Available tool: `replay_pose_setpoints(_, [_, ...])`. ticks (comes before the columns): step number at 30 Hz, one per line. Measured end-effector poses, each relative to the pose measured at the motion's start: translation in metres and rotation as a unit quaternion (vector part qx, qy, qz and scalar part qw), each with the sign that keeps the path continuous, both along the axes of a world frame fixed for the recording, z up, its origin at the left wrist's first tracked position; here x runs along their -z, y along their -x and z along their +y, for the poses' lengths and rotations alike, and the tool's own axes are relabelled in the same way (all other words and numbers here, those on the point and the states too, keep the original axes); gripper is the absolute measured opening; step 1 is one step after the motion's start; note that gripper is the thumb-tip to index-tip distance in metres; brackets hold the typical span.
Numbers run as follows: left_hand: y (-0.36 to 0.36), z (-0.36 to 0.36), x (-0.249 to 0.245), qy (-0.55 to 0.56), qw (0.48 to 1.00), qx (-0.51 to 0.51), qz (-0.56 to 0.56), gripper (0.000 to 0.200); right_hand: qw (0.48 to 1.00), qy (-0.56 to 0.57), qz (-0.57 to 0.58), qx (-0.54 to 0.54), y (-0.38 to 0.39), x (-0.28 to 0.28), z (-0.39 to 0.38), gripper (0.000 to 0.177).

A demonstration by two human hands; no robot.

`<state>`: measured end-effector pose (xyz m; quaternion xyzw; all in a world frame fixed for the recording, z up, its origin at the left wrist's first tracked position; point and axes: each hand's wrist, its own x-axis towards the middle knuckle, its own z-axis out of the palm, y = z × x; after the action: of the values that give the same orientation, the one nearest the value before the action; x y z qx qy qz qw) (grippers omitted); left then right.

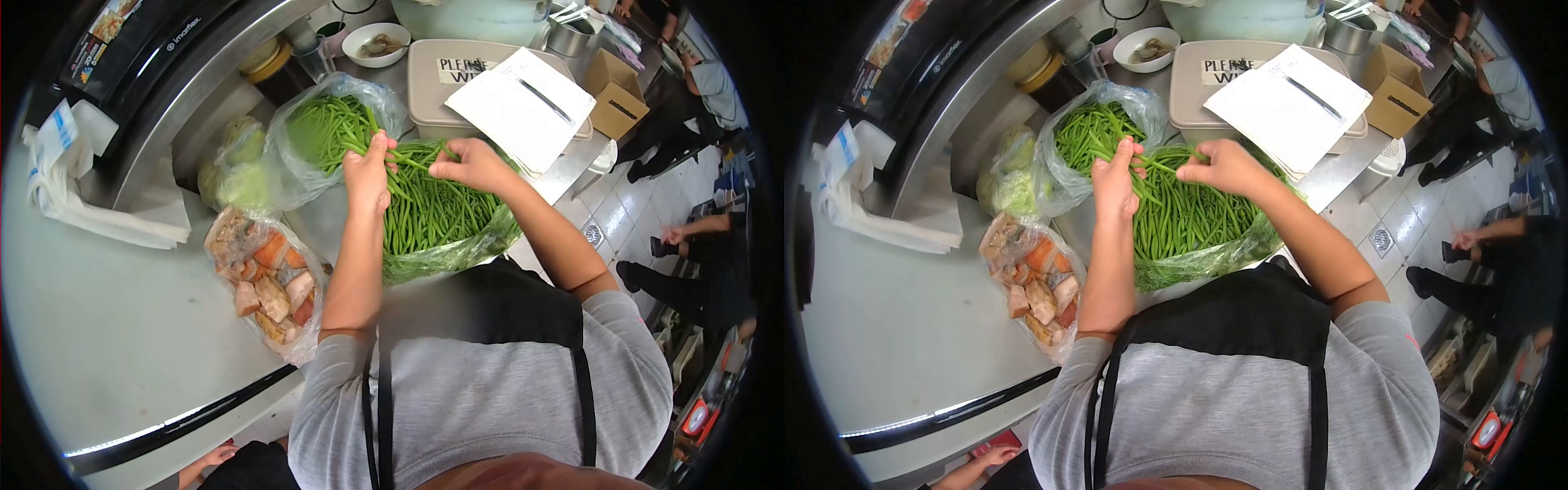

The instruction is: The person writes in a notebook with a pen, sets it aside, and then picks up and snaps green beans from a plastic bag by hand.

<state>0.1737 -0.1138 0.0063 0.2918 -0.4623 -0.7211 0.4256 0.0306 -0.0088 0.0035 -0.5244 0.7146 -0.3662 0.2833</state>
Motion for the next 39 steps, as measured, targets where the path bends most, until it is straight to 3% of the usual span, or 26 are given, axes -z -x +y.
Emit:
replay_pose_setpoints(4, [0.0,0.0,-0.001,-0.015,1.0,-0.003,0.023,0.007,0.998,0.053,-0.017,0.013,-0.013,0.015,-0.004,0.022])
replay_pose_setpoints(7, [-0.001,-0.004,0.002,-0.077,0.994,0.014,0.072,0.007,0.97,0.136,-0.185,0.084,-0.014,0.013,-0.011,0.015])
replay_pose_setpoints(8, [-0.001,-0.004,0.005,-0.111,0.989,0.033,0.087,0.008,0.931,0.151,-0.319,0.098,-0.015,0.007,-0.01,0.01])
replay_pose_setpoints(11, [0.003,-0.002,0.006,-0.167,0.978,0.062,0.107,0.009,0.861,0.19,-0.467,0.07,-0.007,0.008,-0.013,0.009])
replay_pose_setpoints(18, [-0.001,-0.001,0.0,-0.171,0.975,0.086,0.111,0.014,0.849,0.247,-0.463,0.066,0.03,0.013,-0.011,0.025])
replay_pose_setpoints(20, [0.0,0.002,-0.005,-0.104,0.99,0.092,0.013,0.013,0.959,0.14,-0.245,0.022,0.026,0.008,-0.008,0.032])
replay_pose_setpoints(21, [0.002,0.005,-0.006,-0.071,0.992,0.094,-0.037,0.013,0.988,0.081,-0.129,0.0,0.02,0.001,-0.004,0.037])
replay_pose_setpoints(22, [0.006,0.01,-0.005,-0.023,0.993,0.087,-0.071,0.014,0.988,0.081,-0.116,-0.054,0.008,-0.009,-0.003,0.047])
replay_pose_setpoints(26, [0.016,0.027,-0.009,0.089,0.986,0.092,-0.11,0.015,0.982,0.177,-0.045,-0.05,-0.006,-0.003,-0.013,0.049])
replay_pose_setpoints(30, [0.016,0.031,-0.012,0.087,0.974,0.182,-0.107,0.014,0.977,0.186,-0.104,-0.024,-0.015,-0.012,-0.012,0.045])
replay_pose_setpoints(33, [0.011,0.022,-0.01,0.131,0.96,0.17,-0.178,0.013,0.951,0.237,-0.198,0.002,-0.003,-0.018,-0.011,0.038])
replay_pose_setpoints(34, [0.009,0.021,-0.012,0.13,0.959,0.166,-0.187,0.013,0.943,0.26,-0.208,0.012,0.006,-0.013,-0.015,0.027])
replay_pose_setpoints(37, [0.006,0.017,-0.012,0.18,0.953,0.13,-0.207,0.015,0.978,0.201,0.034,0.036,0.019,-0.032,-0.006,0.02])
replay_pose_setpoints(39, [0.006,0.01,-0.006,0.313,0.907,0.097,-0.264,0.018,0.982,0.182,0.034,0.034,0.018,-0.043,-0.003,0.017])
